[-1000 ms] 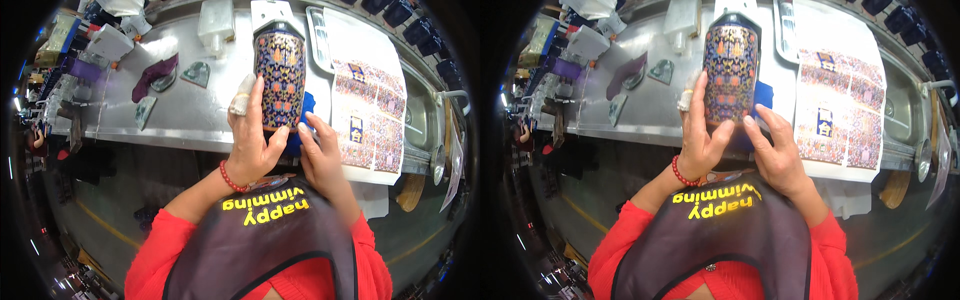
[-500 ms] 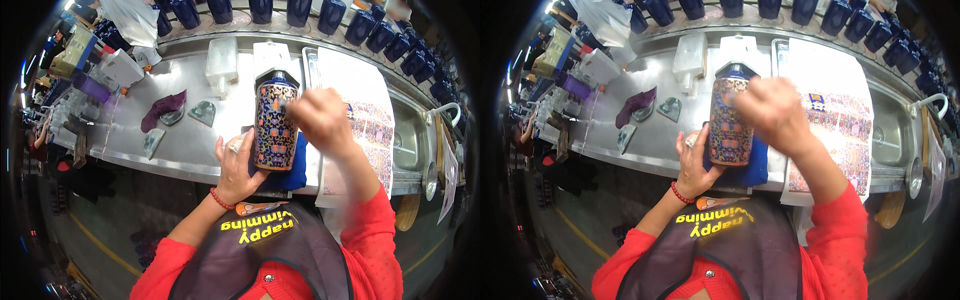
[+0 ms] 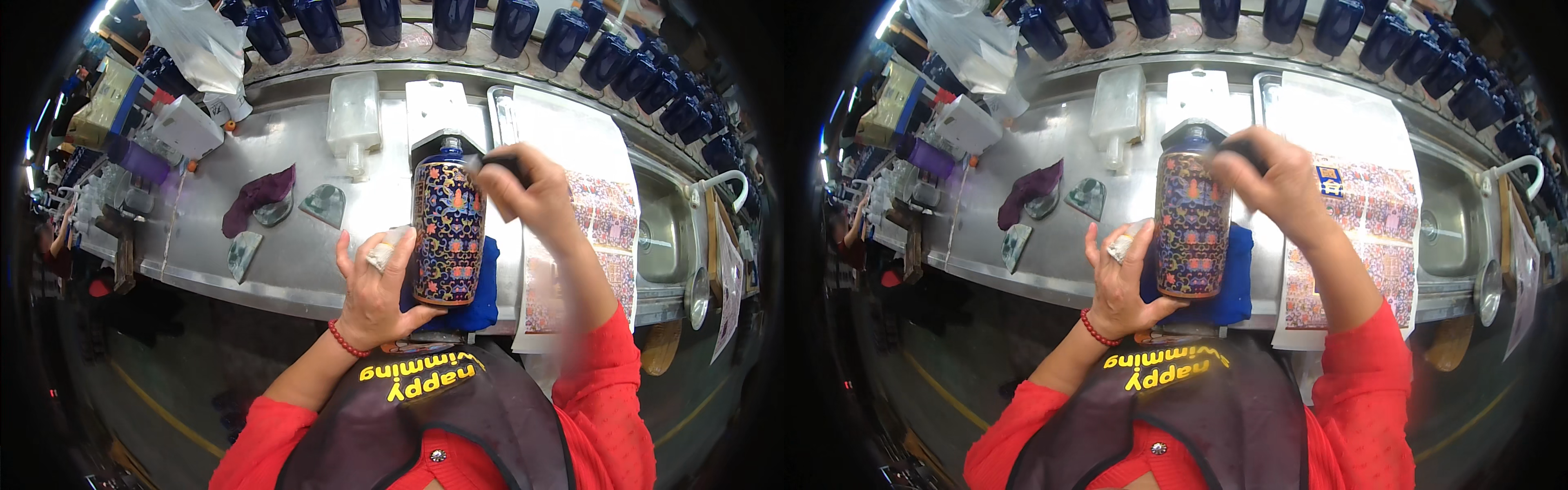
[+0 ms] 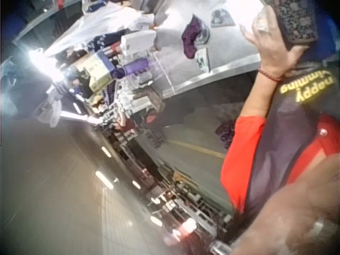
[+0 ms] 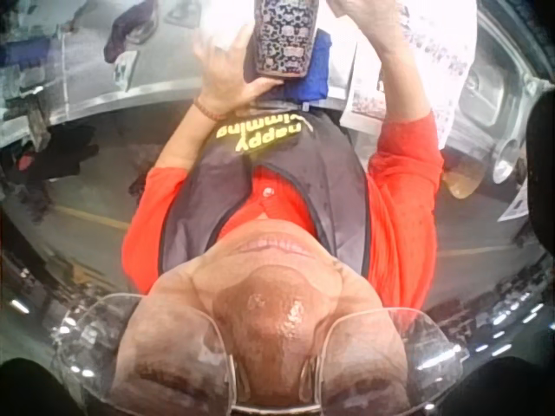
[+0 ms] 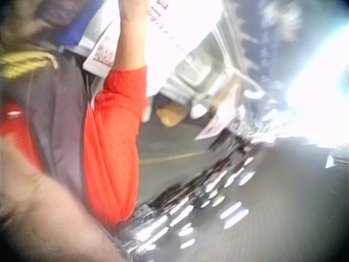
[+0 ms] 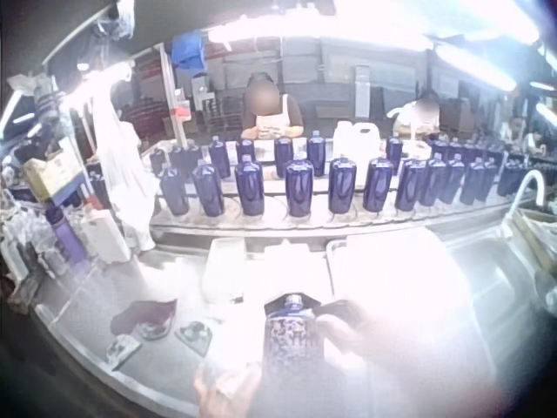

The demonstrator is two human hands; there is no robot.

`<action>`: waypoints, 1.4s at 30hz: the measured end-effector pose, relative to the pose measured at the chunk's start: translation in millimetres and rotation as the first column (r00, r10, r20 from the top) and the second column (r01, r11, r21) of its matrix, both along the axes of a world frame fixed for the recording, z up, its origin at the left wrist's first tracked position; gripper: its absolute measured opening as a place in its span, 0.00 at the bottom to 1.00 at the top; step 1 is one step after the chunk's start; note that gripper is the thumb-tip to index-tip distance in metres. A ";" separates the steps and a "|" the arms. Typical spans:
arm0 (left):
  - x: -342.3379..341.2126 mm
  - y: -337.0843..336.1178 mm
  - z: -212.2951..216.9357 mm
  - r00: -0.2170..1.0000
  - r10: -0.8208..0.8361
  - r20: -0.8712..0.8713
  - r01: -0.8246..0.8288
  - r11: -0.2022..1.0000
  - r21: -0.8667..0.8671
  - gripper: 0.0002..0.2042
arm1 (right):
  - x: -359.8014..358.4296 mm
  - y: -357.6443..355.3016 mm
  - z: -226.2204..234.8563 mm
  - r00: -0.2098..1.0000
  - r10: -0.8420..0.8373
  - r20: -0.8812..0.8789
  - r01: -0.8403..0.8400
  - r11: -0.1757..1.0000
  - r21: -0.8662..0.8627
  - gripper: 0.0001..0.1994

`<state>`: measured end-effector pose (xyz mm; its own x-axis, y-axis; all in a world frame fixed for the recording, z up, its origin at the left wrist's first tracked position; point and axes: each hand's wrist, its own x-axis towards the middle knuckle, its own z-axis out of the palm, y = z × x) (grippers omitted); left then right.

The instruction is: The person applies a decorative sticker to a blue ceramic bottle, smoothing it with fingers and a small tool to remove bubbles and ensure adhesion. The person rotates the bottle to align and press the sticker around the curved surface.

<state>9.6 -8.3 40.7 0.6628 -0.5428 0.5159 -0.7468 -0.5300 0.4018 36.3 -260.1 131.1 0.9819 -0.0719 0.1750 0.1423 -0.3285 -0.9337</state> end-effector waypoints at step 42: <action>88.1 -43.2 67.5 0.967 -0.182 0.176 0.124 0.947 0.298 0.34 | -17.3 -22.2 -56.7 0.914 0.099 0.394 0.149 0.821 -0.551 0.31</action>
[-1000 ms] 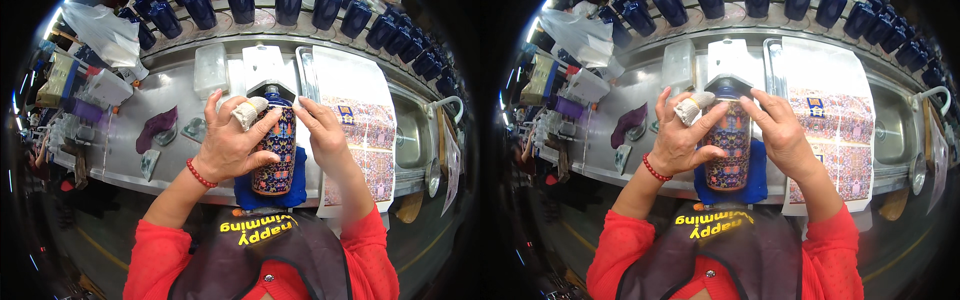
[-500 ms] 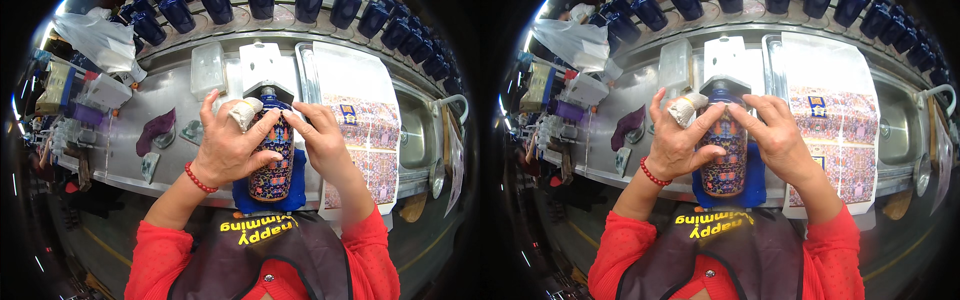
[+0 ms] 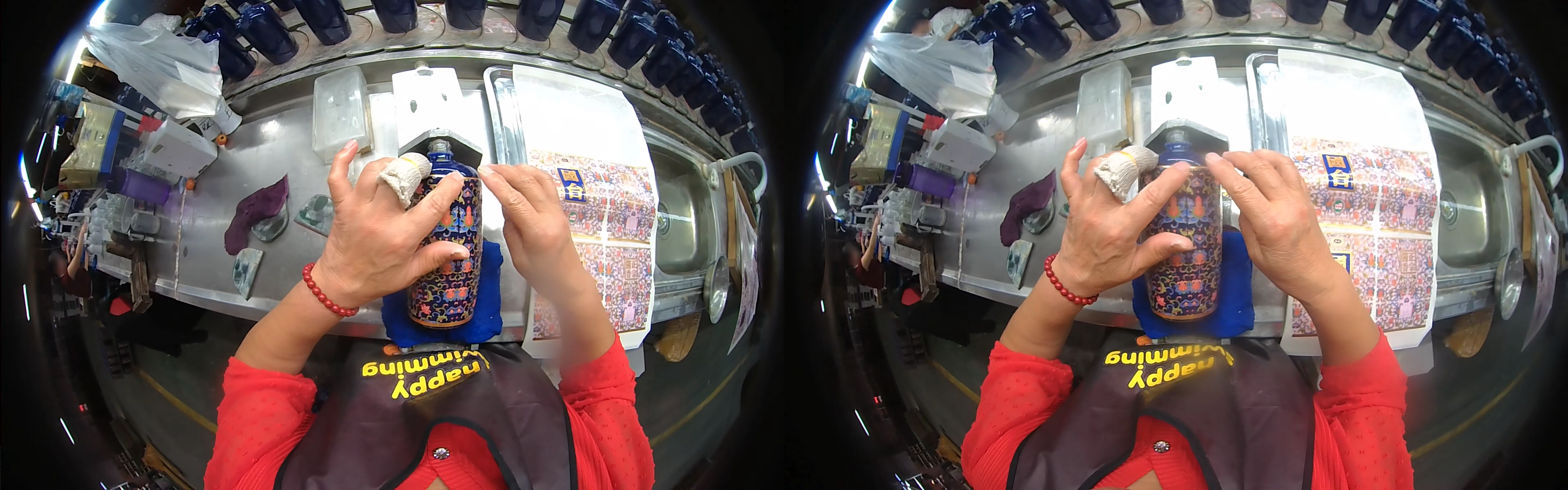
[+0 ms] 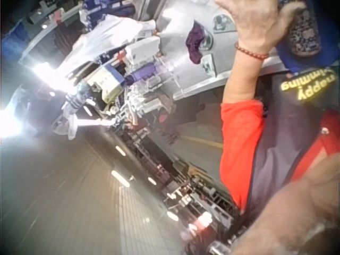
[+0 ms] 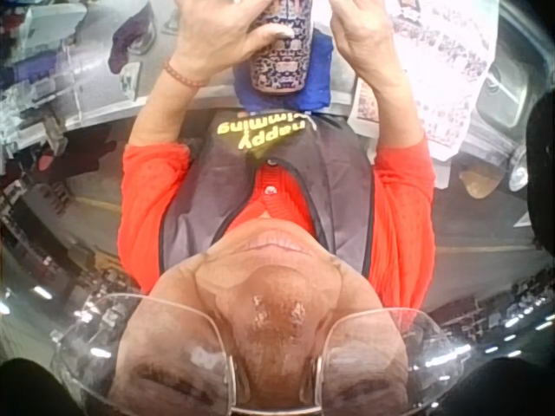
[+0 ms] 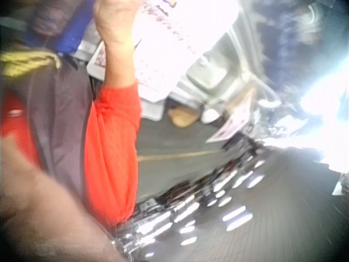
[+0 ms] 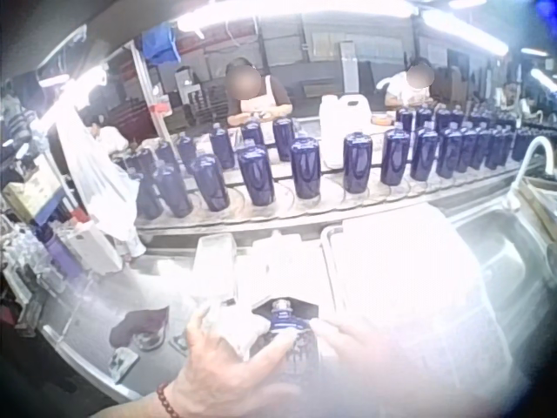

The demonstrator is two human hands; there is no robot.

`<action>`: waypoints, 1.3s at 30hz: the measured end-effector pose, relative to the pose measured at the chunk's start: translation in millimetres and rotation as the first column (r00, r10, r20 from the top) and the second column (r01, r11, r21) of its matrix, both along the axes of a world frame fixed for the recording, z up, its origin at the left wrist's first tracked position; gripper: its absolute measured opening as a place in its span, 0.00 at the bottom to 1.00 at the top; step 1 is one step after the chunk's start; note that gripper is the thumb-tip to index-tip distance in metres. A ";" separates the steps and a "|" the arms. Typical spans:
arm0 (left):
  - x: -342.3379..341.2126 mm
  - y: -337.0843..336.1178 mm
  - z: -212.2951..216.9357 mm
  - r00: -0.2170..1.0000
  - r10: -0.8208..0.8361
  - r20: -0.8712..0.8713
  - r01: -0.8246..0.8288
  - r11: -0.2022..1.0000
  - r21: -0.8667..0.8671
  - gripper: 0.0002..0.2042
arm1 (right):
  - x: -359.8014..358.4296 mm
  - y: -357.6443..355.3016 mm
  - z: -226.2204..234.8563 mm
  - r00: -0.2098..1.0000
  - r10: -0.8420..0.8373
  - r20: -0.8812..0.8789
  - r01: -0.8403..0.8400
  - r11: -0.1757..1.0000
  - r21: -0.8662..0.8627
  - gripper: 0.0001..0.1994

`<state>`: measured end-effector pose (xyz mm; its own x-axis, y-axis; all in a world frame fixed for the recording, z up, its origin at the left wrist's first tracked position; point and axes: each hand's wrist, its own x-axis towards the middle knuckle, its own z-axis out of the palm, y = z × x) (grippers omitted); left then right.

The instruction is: The person applies a decorative sticker to a blue ceramic bottle, smoothing it with fingers and a small tool to remove bubbles and ensure adhesion. The person rotates the bottle to align and press the sticker around the curved surface.

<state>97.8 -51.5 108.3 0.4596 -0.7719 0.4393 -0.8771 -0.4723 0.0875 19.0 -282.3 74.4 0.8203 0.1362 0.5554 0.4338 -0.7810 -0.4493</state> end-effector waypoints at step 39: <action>-84.9 50.6 -72.8 0.971 0.180 -0.154 -0.208 0.959 -0.191 0.50 | 8.0 49.8 73.5 0.843 0.465 -0.272 -0.525 0.820 -0.227 0.11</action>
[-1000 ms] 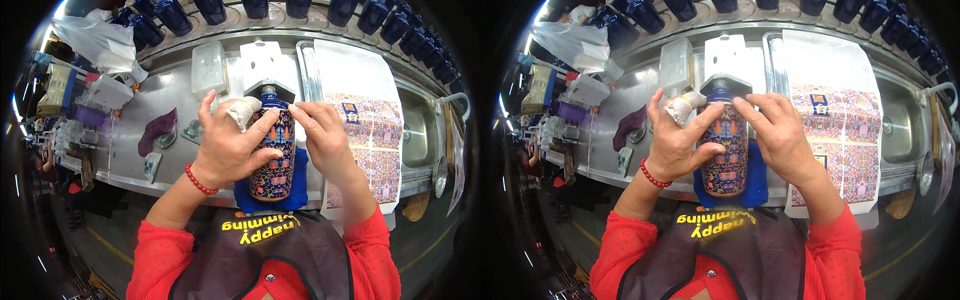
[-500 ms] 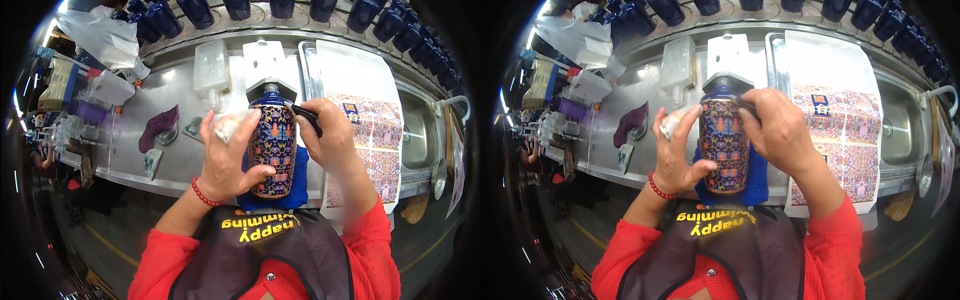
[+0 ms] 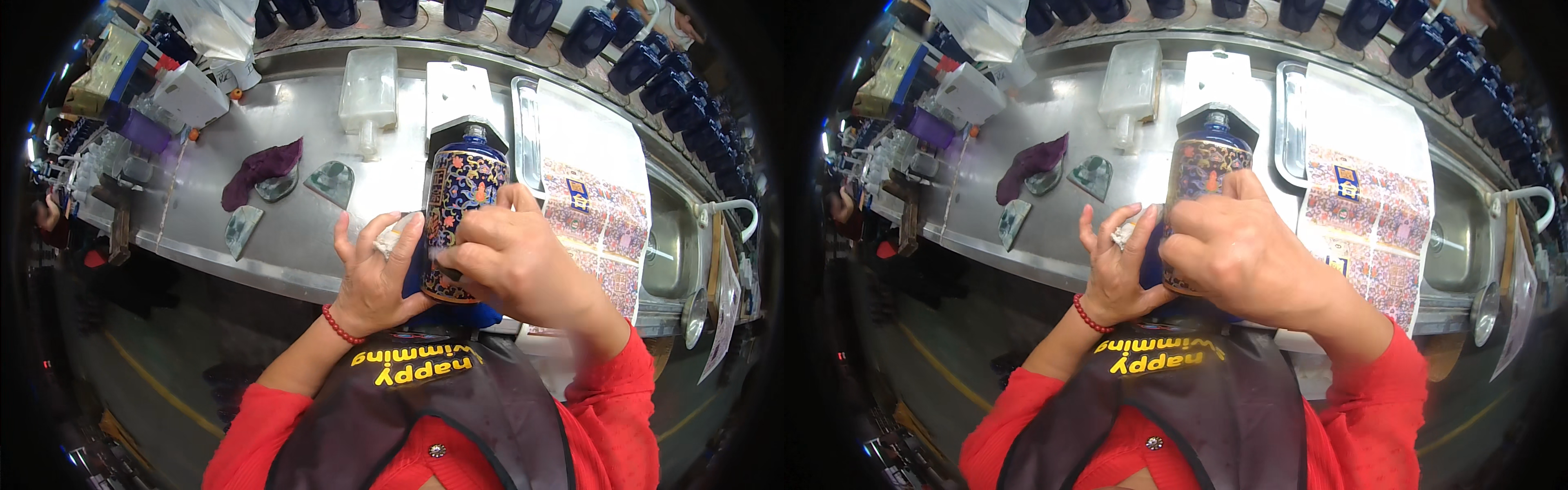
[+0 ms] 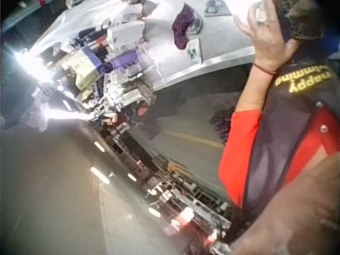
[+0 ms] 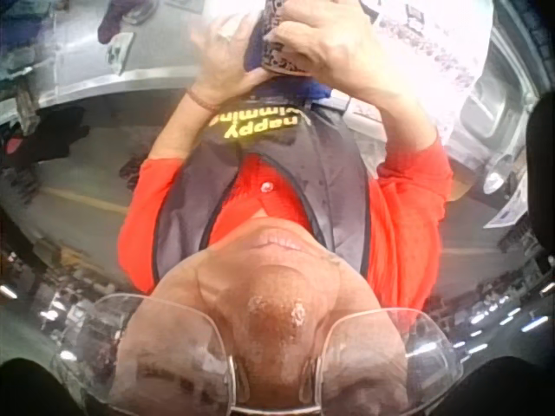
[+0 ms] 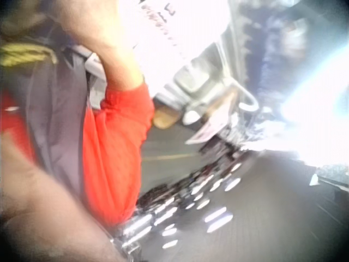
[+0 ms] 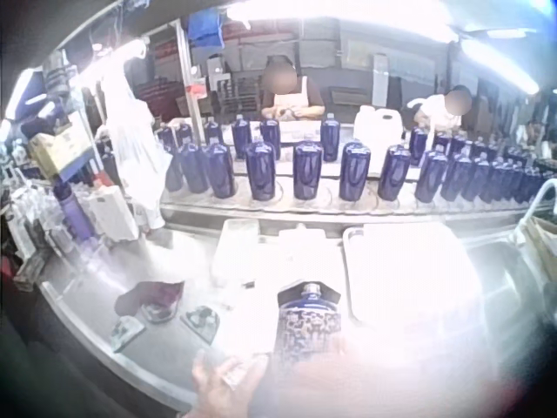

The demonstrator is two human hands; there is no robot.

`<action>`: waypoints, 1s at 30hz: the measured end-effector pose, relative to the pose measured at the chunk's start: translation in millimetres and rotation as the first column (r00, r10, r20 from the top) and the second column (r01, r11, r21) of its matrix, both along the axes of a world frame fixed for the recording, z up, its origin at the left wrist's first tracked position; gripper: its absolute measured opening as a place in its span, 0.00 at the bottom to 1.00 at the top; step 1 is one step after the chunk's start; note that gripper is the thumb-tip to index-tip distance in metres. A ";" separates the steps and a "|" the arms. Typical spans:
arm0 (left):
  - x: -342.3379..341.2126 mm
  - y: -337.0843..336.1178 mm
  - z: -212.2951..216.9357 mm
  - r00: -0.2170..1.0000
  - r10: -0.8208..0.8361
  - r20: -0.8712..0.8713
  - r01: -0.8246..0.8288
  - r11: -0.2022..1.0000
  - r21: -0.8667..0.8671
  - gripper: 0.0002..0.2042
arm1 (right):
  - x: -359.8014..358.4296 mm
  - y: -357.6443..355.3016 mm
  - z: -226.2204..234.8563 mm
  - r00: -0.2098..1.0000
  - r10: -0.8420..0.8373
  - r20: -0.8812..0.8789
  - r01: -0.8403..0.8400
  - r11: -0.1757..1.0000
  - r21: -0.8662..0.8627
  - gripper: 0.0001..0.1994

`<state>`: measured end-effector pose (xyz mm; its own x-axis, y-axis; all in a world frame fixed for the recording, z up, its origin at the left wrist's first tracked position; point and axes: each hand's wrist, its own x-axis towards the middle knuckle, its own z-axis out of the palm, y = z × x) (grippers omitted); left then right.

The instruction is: The person applies a decorative sticker to a blue ceramic bottle, smoothing it with fingers and a small tool to remove bubbles and ensure adhesion. The person rotates the bottle to align and press the sticker around the curved surface.

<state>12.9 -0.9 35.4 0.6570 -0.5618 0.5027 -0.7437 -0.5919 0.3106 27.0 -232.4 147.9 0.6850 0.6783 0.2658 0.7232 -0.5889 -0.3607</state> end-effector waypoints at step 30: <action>-5.3 -1.3 0.7 0.993 0.052 -0.102 -0.056 0.998 -0.035 0.43 | 7.5 -11.3 -26.3 0.906 -0.423 -0.031 0.390 0.800 0.456 0.10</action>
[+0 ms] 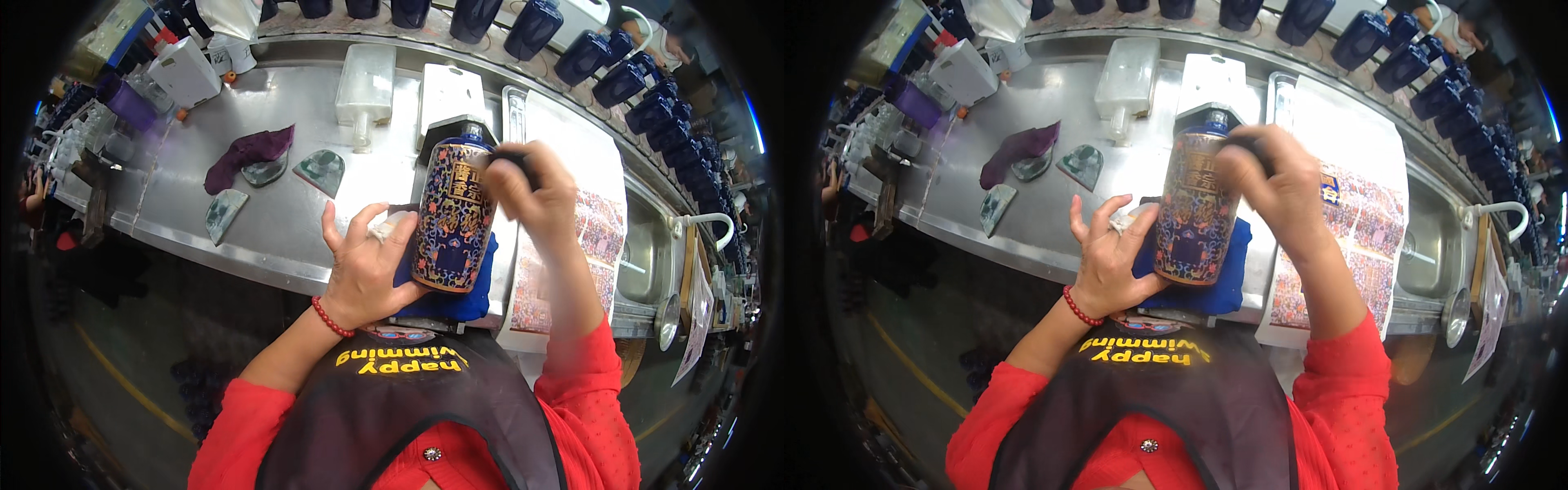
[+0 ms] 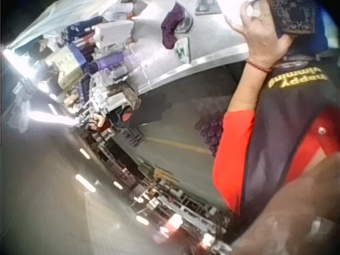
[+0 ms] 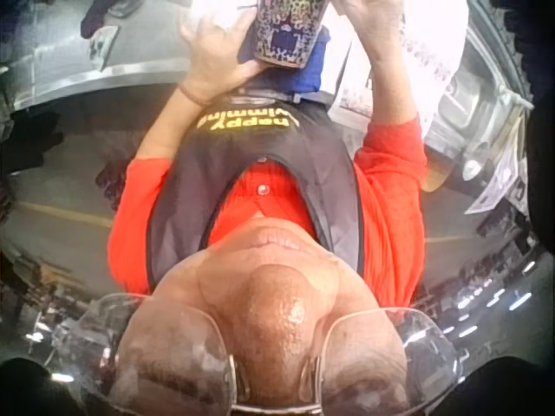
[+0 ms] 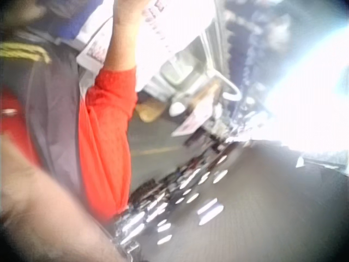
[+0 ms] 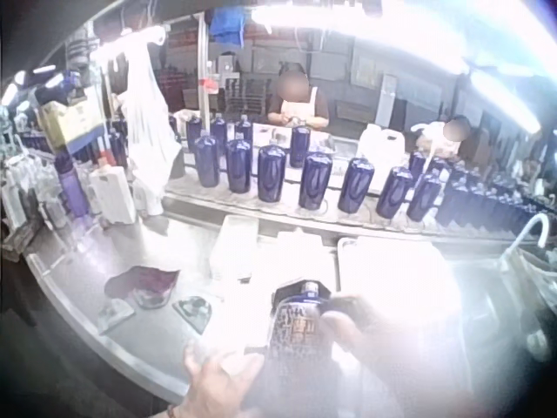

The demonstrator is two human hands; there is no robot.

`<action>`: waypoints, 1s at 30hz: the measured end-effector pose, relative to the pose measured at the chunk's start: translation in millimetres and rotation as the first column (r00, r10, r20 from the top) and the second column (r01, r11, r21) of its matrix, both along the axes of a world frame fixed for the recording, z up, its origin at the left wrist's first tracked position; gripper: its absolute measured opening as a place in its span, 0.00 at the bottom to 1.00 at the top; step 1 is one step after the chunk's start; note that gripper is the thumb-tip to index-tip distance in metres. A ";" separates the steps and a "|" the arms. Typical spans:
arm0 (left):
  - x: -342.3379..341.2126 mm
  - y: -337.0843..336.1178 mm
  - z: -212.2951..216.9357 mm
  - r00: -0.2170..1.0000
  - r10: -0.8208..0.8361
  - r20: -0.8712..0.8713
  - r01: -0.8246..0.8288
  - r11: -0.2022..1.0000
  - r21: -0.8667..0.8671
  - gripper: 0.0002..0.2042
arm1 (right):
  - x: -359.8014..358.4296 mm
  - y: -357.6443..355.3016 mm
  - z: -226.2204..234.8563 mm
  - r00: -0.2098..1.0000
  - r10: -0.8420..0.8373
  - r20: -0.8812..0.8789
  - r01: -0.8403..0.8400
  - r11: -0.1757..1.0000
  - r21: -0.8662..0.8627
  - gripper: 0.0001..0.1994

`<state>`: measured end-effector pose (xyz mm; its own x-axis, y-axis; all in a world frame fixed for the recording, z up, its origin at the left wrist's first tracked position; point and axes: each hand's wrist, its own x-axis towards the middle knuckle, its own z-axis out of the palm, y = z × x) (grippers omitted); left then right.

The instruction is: The person applies a decorative sticker to a blue ceramic bottle, smoothing it with fingers and a small tool to remove bubbles and ensure adhesion. The person rotates the bottle to align and press the sticker around the curved surface.

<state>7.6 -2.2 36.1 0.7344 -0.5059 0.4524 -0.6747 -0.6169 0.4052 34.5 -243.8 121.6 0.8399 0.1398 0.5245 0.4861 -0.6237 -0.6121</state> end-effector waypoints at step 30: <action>90.7 -29.9 28.1 0.976 -0.180 0.124 0.174 0.983 0.052 0.41 | -5.7 -54.1 -52.4 0.919 -0.086 -0.384 0.244 0.890 0.385 0.09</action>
